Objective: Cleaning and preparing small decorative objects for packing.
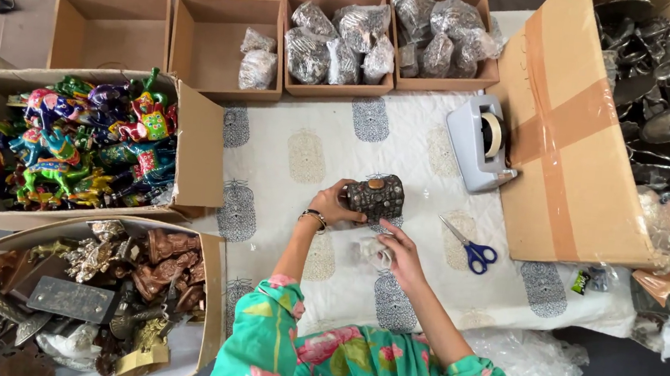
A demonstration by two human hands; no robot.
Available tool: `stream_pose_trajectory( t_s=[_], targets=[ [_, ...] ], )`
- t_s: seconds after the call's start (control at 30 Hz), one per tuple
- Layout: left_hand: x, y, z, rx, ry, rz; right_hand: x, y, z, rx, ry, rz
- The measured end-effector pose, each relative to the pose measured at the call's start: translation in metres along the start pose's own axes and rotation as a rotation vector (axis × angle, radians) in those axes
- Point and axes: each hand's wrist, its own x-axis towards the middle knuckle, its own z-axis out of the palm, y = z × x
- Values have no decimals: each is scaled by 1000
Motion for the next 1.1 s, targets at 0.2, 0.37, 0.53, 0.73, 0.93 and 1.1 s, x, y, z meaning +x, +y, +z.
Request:
stream_pose_trajectory(
  t_s=[0.2,0.37,0.53,0.73,0.93,1.1],
  targets=[
    [-2,3,-1,15,11,-37,-9,-22,24,176,-44,98],
    [-6,9,-4,46,18,-54,-16,-26,36,333,-18,173],
    [-7,12,-4,74,19,-74,-12,-18,30,283,19,163],
    [-8,12,-5,92,19,-53,0,-13,14,284,3,151],
    [-18,16,0,147,38,-56,0,-4,5,209,4,116],
    [-25,-9,31,270,150,180,-3,10,-6,35,122,77]
  ],
)
